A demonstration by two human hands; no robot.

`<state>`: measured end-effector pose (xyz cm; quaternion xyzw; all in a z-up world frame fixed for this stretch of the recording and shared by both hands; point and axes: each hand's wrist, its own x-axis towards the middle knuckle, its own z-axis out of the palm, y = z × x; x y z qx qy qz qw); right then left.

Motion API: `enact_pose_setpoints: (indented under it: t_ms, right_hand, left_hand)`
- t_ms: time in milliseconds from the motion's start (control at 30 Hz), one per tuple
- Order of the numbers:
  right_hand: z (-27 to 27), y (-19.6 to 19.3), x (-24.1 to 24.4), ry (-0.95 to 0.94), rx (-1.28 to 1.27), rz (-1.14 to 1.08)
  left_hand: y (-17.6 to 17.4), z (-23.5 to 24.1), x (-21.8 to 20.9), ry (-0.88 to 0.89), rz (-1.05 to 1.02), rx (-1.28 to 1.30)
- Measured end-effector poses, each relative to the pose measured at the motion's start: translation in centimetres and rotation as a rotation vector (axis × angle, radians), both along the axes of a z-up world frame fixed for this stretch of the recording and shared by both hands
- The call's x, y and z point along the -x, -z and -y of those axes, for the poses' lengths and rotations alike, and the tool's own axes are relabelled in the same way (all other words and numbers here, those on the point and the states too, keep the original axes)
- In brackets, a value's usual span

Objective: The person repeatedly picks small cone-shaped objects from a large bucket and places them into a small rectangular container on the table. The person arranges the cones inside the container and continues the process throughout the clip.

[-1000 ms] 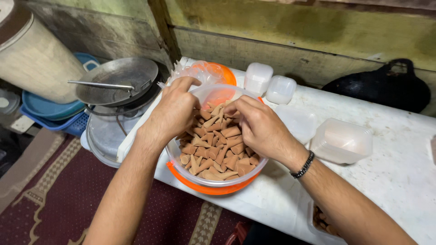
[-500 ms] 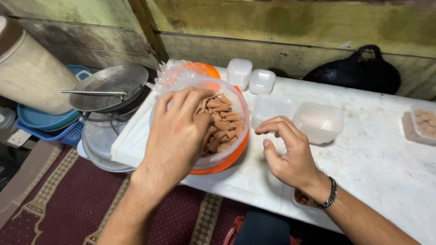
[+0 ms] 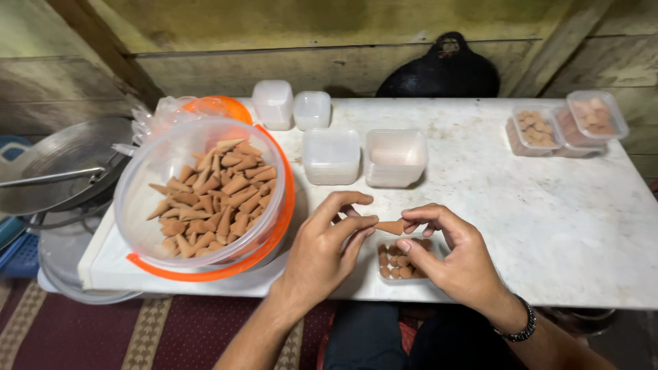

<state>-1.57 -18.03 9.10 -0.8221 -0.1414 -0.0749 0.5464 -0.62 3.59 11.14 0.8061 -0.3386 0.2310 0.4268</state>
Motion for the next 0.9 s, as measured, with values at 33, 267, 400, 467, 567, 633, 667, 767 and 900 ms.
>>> enact_pose_setpoints:
  t_ms: [33, 267, 400, 467, 567, 633, 667, 767, 900]
  right_hand:
    - [0.4, 0.6, 0.0, 0.008, 0.002, 0.0]
    - [2.8, 2.3, 0.3, 0.051, 0.07, 0.056]
    - [3.5, 3.0, 0.3, 0.013, 0.131, 0.14]
    - [3.6, 3.1, 0.1, 0.021, 0.156, 0.171]
    - [3.9, 3.5, -0.2, -0.008, 0.223, 0.211]
    - [4.0, 3.9, -0.5, -0.04, 0.264, 0.214]
    - [4.0, 4.1, -0.7, -0.056, 0.324, 0.218]
    - [3.4, 4.1, -1.1, -0.105, 0.417, 0.202]
    - [1.9, 3.2, -1.5, -0.209, 0.562, 0.205]
  left_hand:
    - [0.9, 0.6, -0.2, 0.008, 0.0, 0.002]
    - [6.2, 3.3, -1.3, 0.12, -0.218, 0.166]
    - [7.8, 3.8, -1.6, 0.099, -0.185, 0.108]
    - [9.1, 3.8, -1.8, 0.073, -0.288, 0.178]
    - [11.5, 3.4, -2.4, 0.053, -0.435, 0.298]
    - [12.9, 3.2, -2.8, 0.066, -0.484, 0.347]
    - [13.3, 3.1, -2.9, 0.04, -0.487, 0.325]
    - [13.1, 3.0, -2.8, 0.022, -0.549, 0.3]
    - [12.1, 3.0, -2.7, 0.04, -0.64, 0.256]
